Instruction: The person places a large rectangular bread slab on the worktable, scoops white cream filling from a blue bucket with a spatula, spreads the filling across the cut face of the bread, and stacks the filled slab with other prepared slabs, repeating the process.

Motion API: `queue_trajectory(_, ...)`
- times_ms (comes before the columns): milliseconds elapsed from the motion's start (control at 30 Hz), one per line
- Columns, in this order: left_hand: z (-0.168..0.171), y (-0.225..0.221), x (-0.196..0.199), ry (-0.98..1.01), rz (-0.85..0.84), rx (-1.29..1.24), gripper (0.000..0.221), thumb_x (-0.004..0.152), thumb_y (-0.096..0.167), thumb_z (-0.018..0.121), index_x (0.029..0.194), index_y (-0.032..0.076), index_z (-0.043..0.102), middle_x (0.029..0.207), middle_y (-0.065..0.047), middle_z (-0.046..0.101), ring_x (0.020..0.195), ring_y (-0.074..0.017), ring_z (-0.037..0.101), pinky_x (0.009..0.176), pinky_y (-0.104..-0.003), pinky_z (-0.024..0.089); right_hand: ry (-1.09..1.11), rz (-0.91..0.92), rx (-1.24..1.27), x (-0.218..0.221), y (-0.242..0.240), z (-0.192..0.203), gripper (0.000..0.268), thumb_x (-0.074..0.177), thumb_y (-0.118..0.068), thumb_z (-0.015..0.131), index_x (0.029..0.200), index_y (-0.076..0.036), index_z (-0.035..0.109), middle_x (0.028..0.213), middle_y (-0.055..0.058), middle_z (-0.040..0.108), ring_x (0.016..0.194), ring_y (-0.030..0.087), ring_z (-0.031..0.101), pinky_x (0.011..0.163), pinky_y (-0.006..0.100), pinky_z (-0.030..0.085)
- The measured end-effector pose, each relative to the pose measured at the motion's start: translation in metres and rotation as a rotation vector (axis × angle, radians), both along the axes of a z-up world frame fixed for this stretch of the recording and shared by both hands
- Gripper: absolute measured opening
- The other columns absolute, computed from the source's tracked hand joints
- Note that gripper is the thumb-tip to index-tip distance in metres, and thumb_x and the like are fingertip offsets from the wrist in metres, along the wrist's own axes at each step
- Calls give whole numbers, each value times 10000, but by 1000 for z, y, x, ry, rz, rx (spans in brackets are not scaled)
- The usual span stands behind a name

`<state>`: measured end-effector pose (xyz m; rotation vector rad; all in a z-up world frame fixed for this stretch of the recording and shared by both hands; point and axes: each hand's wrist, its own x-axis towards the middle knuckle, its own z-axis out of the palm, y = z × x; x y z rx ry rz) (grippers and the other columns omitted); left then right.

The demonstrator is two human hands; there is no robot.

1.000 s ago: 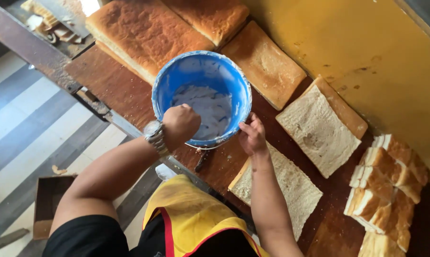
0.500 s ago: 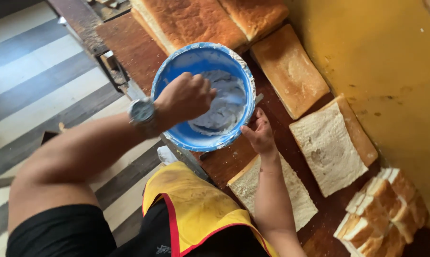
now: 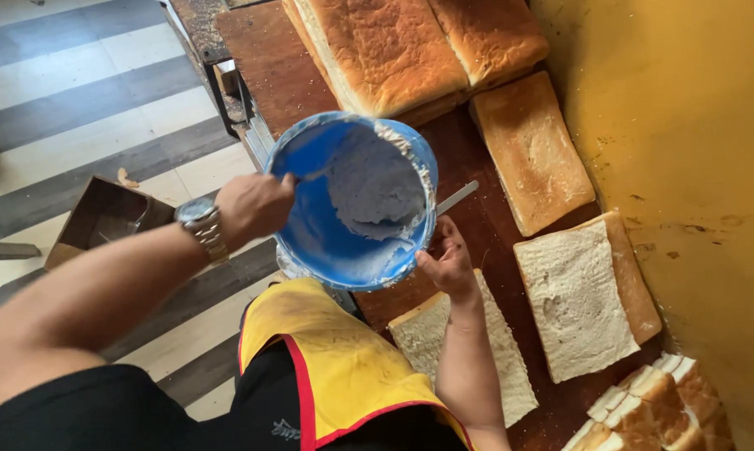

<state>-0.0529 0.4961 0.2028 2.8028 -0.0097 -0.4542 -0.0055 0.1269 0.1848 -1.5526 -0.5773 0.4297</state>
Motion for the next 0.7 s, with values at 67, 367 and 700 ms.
queue_trajectory(67, 0, -1, -22, 30, -68, 14, 386, 1063, 200, 346, 1305, -15, 556, 693, -162, 702, 637, -344, 718, 533, -484, 576, 24, 21, 12, -2, -3, -4, 444, 884, -69, 707, 1298, -33, 549, 1178, 64, 659, 1098, 154, 611, 1030, 317, 500)
queue_trajectory(367, -75, -42, -84, 120, 125, -381, 331, 1020, 214, 423, 1213, 169, 688, 734, -187, 702, 646, -357, 707, 594, -481, 553, 103, 111, 82, 14, -15, -9, 369, 898, -89, 713, 1231, -59, 558, 1111, 26, 660, 1022, 113, 608, 967, 294, 514)
queue_trajectory(700, -117, -103, -84, -36, 358, -897, 353, 1022, 245, 538, 1289, 69, 686, 737, -209, 682, 647, -281, 668, 621, -391, 505, 170, 69, 185, 19, -8, -11, 332, 891, -89, 739, 1177, -56, 572, 1072, 30, 677, 995, 110, 619, 932, 275, 518)
